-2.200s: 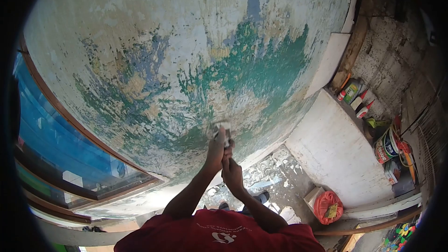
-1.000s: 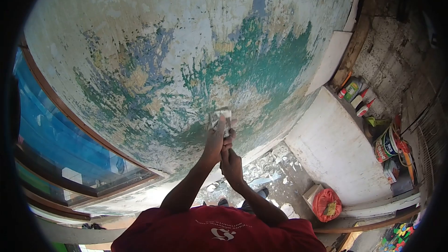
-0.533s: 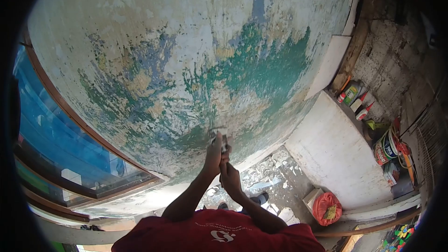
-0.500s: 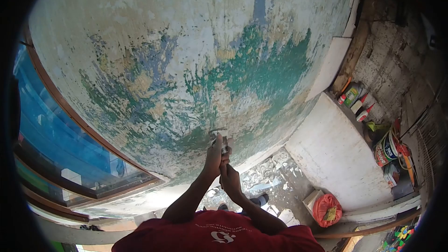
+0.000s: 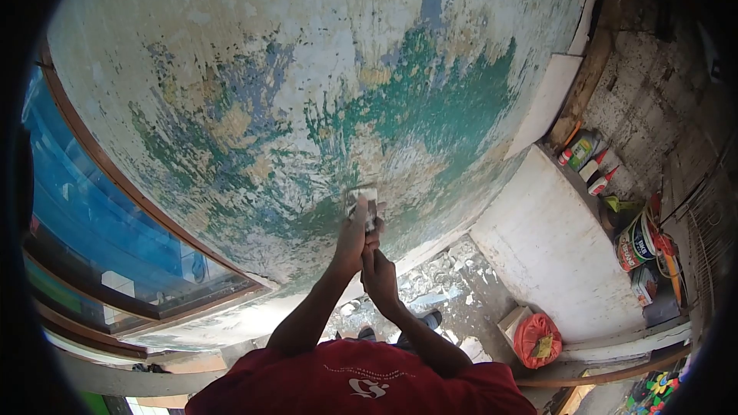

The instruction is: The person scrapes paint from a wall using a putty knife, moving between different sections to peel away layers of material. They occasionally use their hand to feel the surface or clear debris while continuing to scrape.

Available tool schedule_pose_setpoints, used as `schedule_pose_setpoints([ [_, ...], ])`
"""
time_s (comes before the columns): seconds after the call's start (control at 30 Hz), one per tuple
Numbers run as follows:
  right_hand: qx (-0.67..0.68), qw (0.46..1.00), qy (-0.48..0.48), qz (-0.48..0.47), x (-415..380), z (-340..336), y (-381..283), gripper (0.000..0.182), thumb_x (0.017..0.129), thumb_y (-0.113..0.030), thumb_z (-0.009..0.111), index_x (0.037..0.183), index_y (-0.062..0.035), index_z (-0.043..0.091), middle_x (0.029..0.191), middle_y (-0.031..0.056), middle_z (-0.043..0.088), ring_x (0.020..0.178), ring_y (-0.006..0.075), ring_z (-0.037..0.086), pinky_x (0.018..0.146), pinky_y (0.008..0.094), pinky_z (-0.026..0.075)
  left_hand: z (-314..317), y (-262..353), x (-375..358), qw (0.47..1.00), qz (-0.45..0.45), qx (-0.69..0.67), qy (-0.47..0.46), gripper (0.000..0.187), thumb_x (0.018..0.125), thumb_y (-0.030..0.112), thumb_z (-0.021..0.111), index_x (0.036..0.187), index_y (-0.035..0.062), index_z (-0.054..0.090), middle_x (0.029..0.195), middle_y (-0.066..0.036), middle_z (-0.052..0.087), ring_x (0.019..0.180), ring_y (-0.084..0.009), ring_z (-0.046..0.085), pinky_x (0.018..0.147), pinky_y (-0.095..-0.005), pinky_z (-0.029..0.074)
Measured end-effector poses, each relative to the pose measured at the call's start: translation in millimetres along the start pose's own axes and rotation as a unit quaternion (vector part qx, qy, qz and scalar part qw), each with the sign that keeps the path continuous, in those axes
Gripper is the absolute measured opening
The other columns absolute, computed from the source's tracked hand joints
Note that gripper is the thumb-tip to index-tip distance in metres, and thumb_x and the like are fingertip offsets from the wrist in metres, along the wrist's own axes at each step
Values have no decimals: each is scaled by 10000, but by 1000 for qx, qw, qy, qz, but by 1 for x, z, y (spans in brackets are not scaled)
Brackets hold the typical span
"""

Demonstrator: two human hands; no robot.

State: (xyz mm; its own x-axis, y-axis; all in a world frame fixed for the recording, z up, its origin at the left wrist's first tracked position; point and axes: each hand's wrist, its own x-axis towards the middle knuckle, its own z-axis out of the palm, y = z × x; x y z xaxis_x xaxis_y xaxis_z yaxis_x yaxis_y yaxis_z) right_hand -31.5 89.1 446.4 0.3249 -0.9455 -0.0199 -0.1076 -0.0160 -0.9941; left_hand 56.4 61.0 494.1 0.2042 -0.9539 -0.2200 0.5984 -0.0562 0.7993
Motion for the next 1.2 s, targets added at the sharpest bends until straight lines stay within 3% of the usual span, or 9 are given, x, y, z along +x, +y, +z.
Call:
schedule_pose_setpoints([
  [0.2,-29,993,-63,99,-4,-11,37,479,938,-443,363,968,2,538,578,104,567,484,172,558,457,304,424,-13,-58,-6,983,165,-14,73,374,961,380,377,887,26,474,671,-90,555,441,-80,425,366,-222,333],
  [0.27,-79,991,-89,56,-14,-15,64,402,955,-393,377,1066,-28,505,582,57,545,470,113,526,430,274,411,-17,-51,-7,976,188,-24,105,365,967,360,364,881,23,474,629,-80,537,427,-82,421,357,-225,316],
  [0.4,-109,985,-55,122,-43,-48,128,418,931,-425,420,1066,-40,510,762,95,628,566,154,592,518,278,471,-25,-16,2,955,206,183,111,332,972,325,351,913,20,470,521,-38,464,385,-79,394,346,-230,280],
  [0.47,-197,965,-67,161,-44,-71,132,360,914,-366,489,1064,-40,519,821,128,636,577,192,608,540,313,488,-20,-24,1,953,205,173,144,318,967,300,358,864,20,468,485,-14,424,375,-76,381,346,-232,264],
  [0.57,-247,969,-22,13,-35,-87,123,337,855,-297,598,1060,-34,546,835,141,634,660,240,631,603,354,499,-28,-61,6,961,162,120,189,343,969,308,363,802,23,457,521,-11,452,406,-70,404,357,-231,284],
  [0.67,-236,930,-15,-281,18,-87,27,347,759,-132,671,1062,-7,556,975,180,601,897,329,599,761,383,495,3,-31,9,954,236,68,173,342,975,313,359,791,37,442,528,8,424,410,-63,403,355,-223,274],
  [0.87,-233,655,-45,-718,129,-87,-145,289,804,-196,570,1032,-26,620,1161,146,574,1146,328,507,974,467,393,7,-46,22,944,250,88,196,349,982,318,342,809,38,459,541,39,357,410,-45,343,364,-216,252],
  [1.03,-341,511,2,-789,202,-91,-186,323,821,-192,535,1131,-133,603,1266,44,528,1242,238,422,1097,448,205,7,-18,12,929,272,94,231,387,980,340,340,769,43,469,543,34,356,411,-49,350,364,-216,252],
  [1.2,-308,524,38,-794,206,-81,-175,321,820,-172,538,1133,-196,602,1260,-15,534,1243,189,419,1111,427,165,4,-39,16,938,220,103,248,437,972,376,353,662,72,412,511,25,372,386,-54,339,360,-217,245],
])
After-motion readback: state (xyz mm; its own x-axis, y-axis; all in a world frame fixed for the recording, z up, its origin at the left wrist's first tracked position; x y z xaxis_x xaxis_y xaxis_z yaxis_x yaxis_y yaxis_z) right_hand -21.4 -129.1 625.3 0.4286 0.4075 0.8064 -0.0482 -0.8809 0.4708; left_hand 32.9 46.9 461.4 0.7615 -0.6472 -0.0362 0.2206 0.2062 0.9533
